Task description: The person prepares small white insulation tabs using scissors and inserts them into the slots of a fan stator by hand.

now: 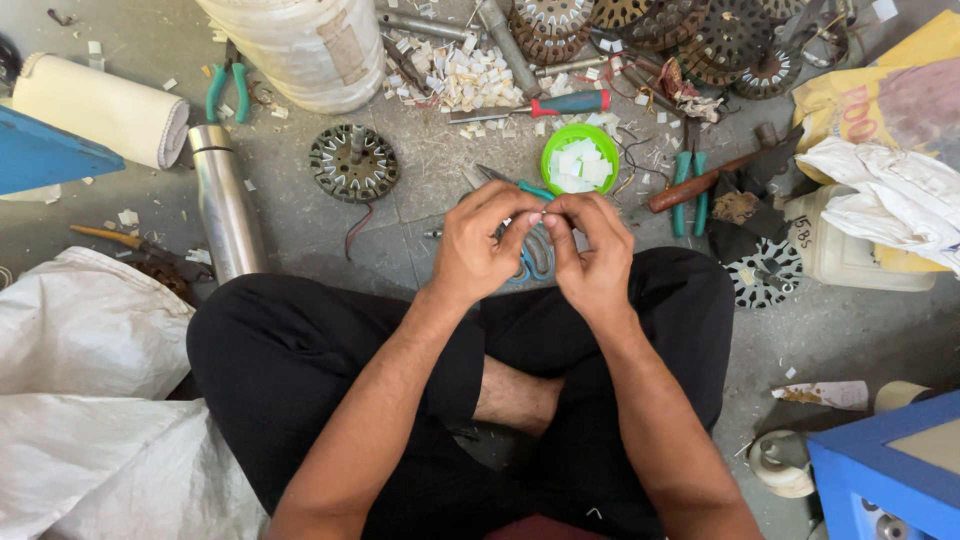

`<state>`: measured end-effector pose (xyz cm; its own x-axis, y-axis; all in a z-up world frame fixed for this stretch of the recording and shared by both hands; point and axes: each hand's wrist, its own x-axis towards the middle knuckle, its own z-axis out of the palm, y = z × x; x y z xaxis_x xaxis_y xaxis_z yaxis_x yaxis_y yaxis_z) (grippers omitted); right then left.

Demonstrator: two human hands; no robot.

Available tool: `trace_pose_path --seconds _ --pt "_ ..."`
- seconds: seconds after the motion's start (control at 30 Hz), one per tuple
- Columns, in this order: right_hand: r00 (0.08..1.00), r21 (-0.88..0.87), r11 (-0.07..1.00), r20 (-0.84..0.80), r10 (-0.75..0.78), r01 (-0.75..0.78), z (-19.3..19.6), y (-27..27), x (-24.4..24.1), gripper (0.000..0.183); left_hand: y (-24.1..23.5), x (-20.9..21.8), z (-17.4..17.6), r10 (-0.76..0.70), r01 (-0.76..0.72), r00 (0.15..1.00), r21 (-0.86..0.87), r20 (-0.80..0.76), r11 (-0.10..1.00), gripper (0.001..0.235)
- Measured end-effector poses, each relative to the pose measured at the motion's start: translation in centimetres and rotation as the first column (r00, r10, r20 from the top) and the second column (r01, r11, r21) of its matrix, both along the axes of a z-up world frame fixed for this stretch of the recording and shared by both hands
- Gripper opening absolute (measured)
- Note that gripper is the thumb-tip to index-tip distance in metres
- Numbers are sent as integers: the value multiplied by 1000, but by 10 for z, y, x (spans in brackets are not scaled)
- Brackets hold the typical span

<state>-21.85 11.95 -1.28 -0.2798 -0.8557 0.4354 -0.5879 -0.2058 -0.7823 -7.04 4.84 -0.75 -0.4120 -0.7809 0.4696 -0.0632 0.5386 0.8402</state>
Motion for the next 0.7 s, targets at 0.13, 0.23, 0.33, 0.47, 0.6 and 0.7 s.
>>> trace_pose_path --seconds 0.13,0.23,0.33,0.47,0.6,0.7 --pt "990 -47 999 -139 -7 1 3 1 4 8 2 -1 2 5 -4 999 -19 36 1000 11" --pt "981 -21 999 -193 30 -35 4 2 2 8 3 -2 3 35 -22 994 -117 102 993 13" --pt "979 19 998 -195 65 -63 2 1 0 8 5 -4 -3 58 -42 989 -118 134 992 15" --pt "998 29 999 -60 27 -25 6 -1 5 16 3 -10 -21 81 -105 993 315 91 943 10" --pt "988 -93 996 -153 -9 -5 14 3 11 27 -10 -13 -42 90 167 940 675 -329 719 6" --pt "979 -154 987 -189 -73 43 5 2 11 19 -11 -7 -45 54 318 891 705 -450 634 6"
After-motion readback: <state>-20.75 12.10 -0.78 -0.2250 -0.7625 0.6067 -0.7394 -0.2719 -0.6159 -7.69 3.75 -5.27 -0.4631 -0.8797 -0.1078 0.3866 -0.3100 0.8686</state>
